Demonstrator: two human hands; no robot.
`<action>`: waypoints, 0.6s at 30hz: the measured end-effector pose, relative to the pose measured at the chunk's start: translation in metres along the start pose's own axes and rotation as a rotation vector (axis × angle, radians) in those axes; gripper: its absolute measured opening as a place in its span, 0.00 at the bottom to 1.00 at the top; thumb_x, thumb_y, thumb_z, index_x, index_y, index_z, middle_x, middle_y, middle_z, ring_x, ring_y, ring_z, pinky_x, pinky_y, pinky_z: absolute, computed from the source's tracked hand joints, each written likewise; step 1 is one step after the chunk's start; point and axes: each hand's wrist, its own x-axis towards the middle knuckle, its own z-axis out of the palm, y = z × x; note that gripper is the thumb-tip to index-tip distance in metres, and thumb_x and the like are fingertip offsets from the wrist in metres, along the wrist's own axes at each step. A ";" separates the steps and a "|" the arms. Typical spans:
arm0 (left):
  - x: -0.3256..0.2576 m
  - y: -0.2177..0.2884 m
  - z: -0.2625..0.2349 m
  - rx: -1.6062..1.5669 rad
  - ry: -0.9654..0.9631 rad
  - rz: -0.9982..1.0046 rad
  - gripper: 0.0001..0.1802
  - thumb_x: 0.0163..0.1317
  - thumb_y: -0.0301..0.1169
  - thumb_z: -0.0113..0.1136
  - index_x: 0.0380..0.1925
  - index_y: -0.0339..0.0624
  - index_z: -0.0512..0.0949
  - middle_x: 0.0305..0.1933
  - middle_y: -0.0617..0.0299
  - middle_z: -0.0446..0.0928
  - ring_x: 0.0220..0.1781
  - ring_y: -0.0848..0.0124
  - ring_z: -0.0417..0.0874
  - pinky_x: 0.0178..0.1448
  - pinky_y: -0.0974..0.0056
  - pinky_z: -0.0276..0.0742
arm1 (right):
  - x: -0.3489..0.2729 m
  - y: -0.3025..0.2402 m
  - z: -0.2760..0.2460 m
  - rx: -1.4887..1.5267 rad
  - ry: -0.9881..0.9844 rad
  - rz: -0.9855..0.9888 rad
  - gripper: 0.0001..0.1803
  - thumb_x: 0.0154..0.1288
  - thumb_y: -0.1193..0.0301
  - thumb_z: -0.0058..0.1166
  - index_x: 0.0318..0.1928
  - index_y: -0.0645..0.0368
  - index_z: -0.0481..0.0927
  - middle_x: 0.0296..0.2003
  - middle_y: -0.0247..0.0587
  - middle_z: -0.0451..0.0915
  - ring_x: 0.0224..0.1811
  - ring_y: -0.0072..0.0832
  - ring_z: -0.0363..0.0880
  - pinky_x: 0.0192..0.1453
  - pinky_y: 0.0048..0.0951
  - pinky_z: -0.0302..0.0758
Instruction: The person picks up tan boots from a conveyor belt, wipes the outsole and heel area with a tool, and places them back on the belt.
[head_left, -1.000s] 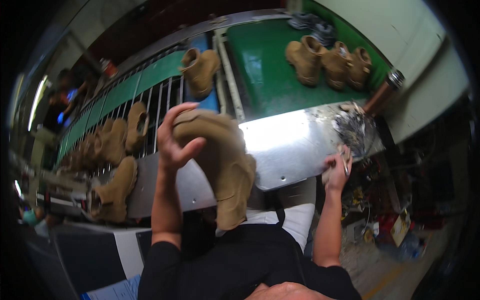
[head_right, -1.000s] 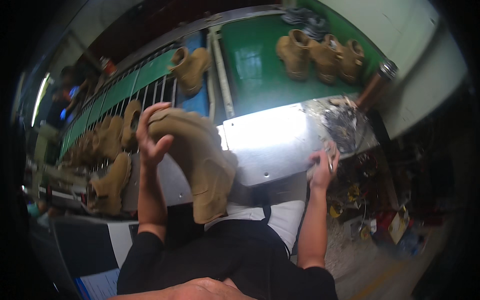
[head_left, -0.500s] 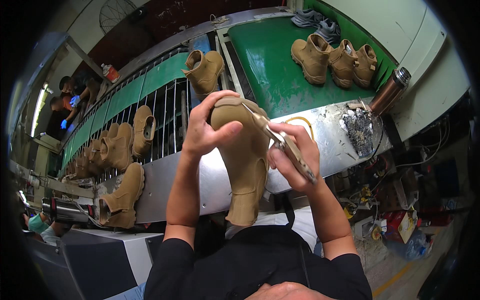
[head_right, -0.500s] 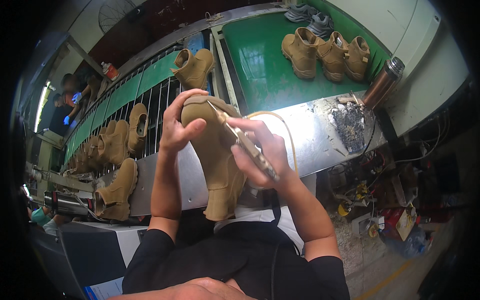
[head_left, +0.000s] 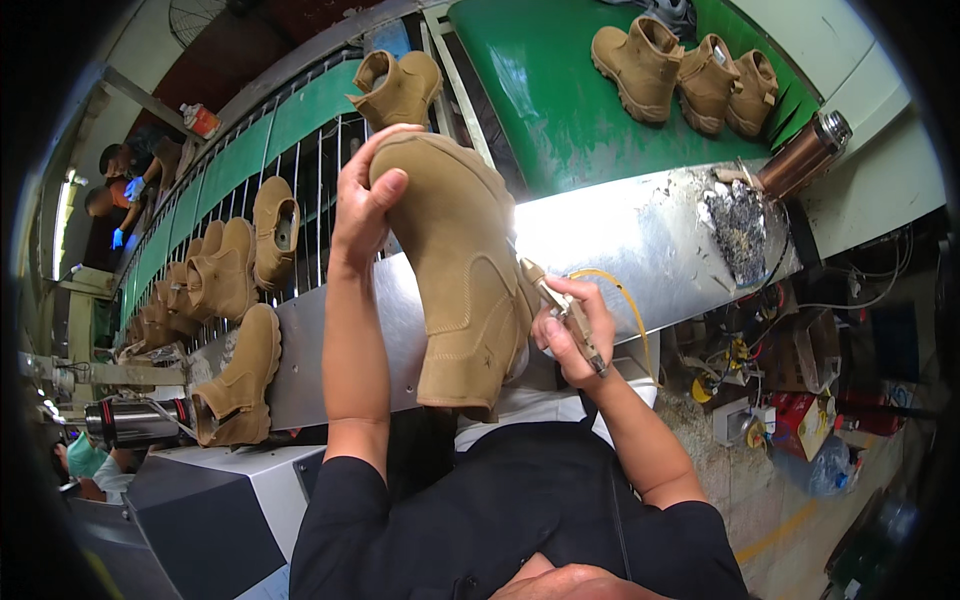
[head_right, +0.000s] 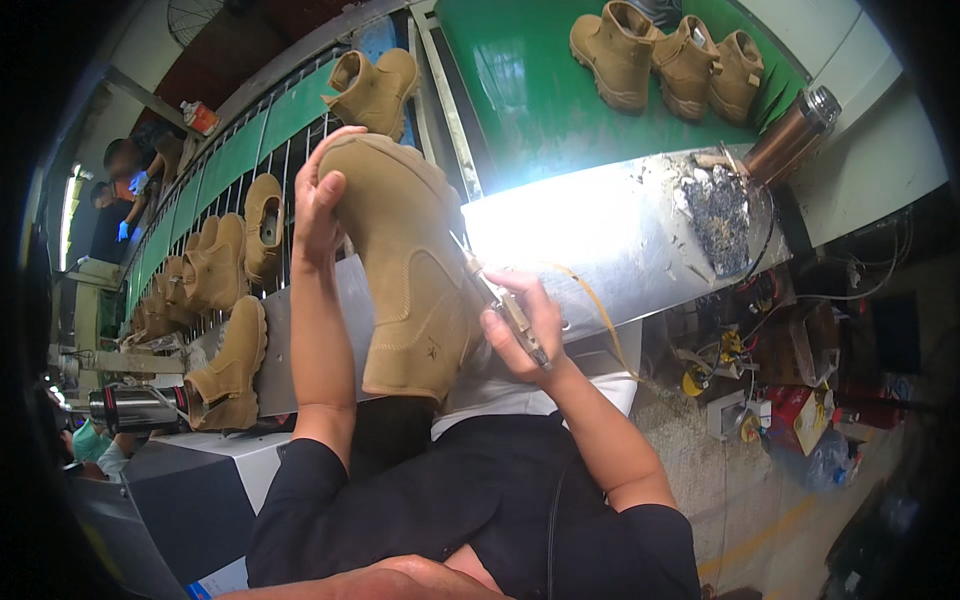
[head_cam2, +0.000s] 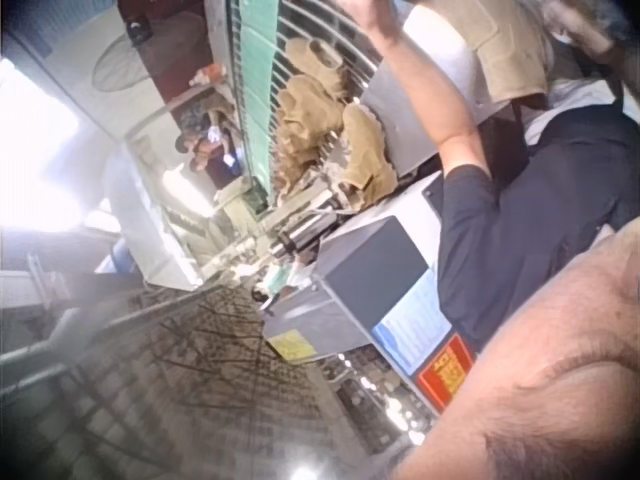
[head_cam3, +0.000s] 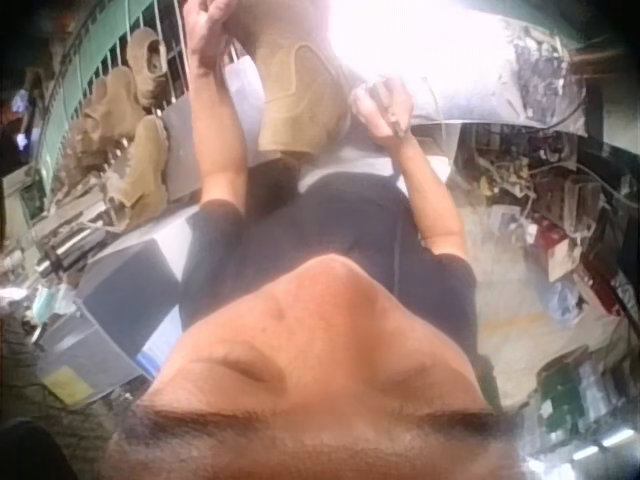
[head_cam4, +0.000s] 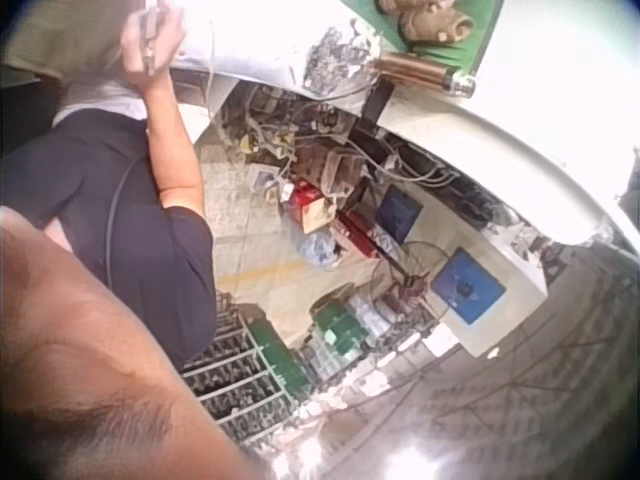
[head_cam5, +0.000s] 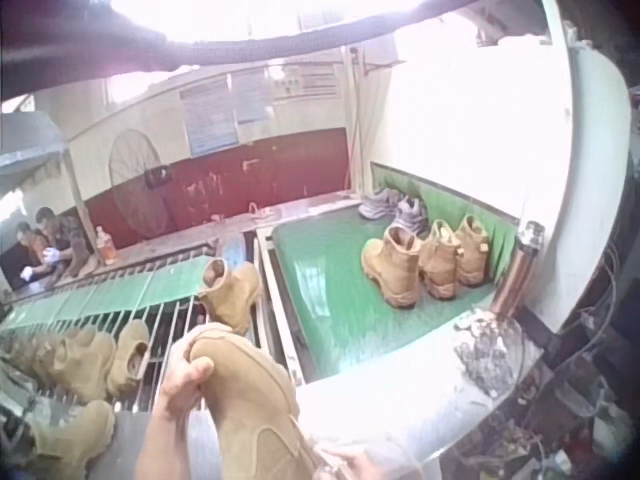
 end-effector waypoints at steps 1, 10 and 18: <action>0.000 -0.004 -0.004 -0.002 0.014 0.003 0.41 0.52 0.53 0.72 0.57 0.33 0.72 0.51 0.55 0.79 0.51 0.69 0.80 0.58 0.66 0.75 | -0.006 0.003 0.002 -0.010 -0.011 0.003 0.23 0.66 0.73 0.48 0.60 0.67 0.64 0.24 0.39 0.72 0.23 0.22 0.70 0.30 0.26 0.70; -0.024 -0.023 -0.039 -0.007 0.225 -0.026 0.43 0.56 0.54 0.67 0.61 0.30 0.68 0.54 0.53 0.77 0.54 0.65 0.80 0.59 0.62 0.76 | -0.050 0.013 0.007 0.058 0.070 0.203 0.22 0.62 0.73 0.54 0.57 0.64 0.71 0.28 0.36 0.77 0.27 0.19 0.74 0.33 0.24 0.70; -0.097 -0.051 -0.090 -0.073 0.570 -0.139 0.32 0.65 0.48 0.60 0.58 0.33 0.70 0.55 0.53 0.77 0.53 0.64 0.81 0.57 0.60 0.79 | -0.055 0.012 0.012 0.181 0.121 0.322 0.21 0.63 0.75 0.52 0.57 0.64 0.70 0.23 0.35 0.76 0.23 0.19 0.72 0.31 0.24 0.70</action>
